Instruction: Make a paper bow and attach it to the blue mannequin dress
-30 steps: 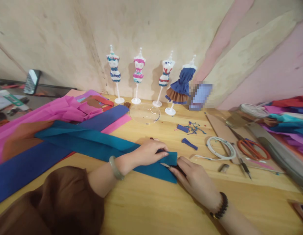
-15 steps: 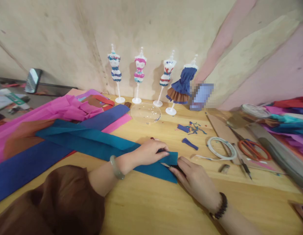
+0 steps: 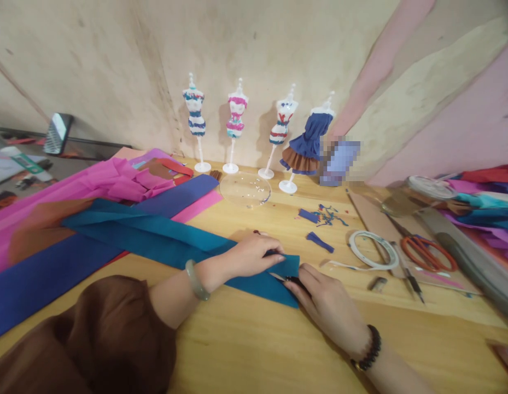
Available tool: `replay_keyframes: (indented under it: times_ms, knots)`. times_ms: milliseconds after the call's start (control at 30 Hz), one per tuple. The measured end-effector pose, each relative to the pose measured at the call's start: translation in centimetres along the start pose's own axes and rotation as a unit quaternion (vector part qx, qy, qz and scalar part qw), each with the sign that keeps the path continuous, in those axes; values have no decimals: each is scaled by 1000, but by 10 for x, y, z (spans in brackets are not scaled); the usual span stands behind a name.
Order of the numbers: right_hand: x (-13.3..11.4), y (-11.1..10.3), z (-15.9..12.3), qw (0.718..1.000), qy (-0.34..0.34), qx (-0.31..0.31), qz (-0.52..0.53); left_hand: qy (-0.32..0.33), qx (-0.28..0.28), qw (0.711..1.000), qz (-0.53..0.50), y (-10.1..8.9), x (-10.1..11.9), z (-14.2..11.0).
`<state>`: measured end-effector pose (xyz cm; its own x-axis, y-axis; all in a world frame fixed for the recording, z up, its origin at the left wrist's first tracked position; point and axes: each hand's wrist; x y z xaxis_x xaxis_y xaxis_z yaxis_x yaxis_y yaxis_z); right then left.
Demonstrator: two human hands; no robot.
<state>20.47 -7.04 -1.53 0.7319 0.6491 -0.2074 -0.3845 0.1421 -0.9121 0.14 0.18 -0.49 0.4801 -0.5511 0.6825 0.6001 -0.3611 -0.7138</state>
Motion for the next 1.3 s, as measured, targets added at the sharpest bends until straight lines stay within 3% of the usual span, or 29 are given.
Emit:
replay_keyframes:
  times_ms: [733,967,1300]
  knots:
    - [0,2,-1,1000,5,-14,-6,0,-1,1000,-4,0,1,1]
    - [-4,7,2,999,-22,23,-8,-1,-5,1000,-6,2,-1,1]
    - [-6,4,5,1000,-15,18,7,-1,-9,1000,-3,0,0,1]
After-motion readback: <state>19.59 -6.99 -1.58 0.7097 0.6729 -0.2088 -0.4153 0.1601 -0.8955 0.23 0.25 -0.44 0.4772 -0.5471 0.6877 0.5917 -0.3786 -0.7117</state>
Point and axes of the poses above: each hand's wrist, its own z-axis towards the middle knuckle, its own y-axis out of the palm, x = y × z, and after that the axes turned 3 degrees about -y, right-handed
